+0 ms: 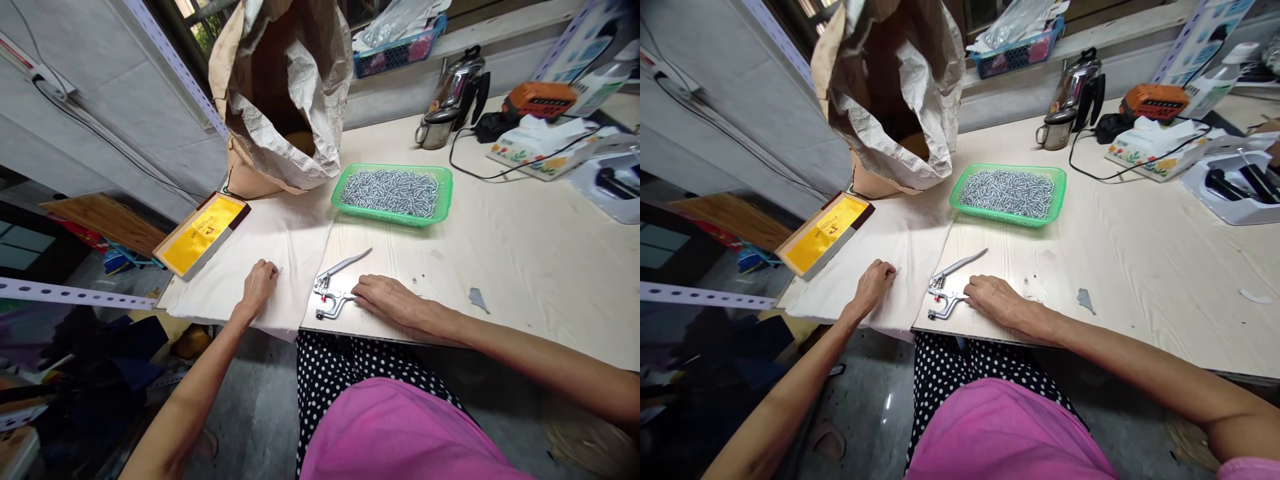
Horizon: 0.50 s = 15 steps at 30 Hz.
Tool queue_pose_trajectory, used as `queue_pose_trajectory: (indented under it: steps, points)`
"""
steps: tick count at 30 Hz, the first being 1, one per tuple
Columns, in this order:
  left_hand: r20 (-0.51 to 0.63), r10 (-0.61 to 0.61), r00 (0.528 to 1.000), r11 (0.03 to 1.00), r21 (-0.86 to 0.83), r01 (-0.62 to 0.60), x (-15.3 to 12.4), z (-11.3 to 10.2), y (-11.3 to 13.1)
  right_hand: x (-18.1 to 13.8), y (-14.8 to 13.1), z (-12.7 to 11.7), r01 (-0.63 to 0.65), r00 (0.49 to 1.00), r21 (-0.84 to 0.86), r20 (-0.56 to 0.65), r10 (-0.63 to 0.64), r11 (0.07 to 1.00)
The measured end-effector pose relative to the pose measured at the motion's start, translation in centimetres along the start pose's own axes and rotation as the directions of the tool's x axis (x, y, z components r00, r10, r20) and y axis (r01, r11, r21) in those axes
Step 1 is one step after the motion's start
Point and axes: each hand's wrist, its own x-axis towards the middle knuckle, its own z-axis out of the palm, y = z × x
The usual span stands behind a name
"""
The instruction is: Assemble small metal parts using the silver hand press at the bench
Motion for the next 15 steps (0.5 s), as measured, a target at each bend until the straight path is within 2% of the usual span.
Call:
queue_pose_trajectory:
  steps: [4,7,9,11,13,15]
  points:
    - [-0.086,-0.025,0.996,0.986,-0.165,0.011,0.6,-0.3,-0.4,-0.3,0.1,0.2,0.004,0.999,0.032,-0.033,-0.003,0.999]
    - [-0.108,-0.111,0.988,0.920,-0.387,0.061,0.4,-0.9,0.3,-0.6,0.2,0.3,0.006,0.999,0.023,-0.049,-0.004,1.000]
    - [-0.041,-0.150,0.988,0.799,-0.593,0.097,-0.4,-1.2,1.6,-0.6,0.3,0.4,0.010,0.998,0.011,-0.066,-0.009,1.000]
    - [0.063,-0.132,0.989,0.636,-0.760,0.133,-1.8,-1.3,3.5,-0.4,0.4,0.5,-0.010,0.997,-0.017,-0.075,0.009,1.000]
    - [0.177,-0.093,0.980,0.490,-0.849,0.200,-3.4,-1.0,5.6,-0.2,0.7,0.6,-0.028,0.997,-0.041,-0.079,0.025,0.999]
    - [0.293,-0.080,0.953,0.388,-0.872,0.300,-4.8,-0.5,7.4,-0.1,0.8,0.7,-0.022,0.996,-0.042,-0.086,0.018,0.999]
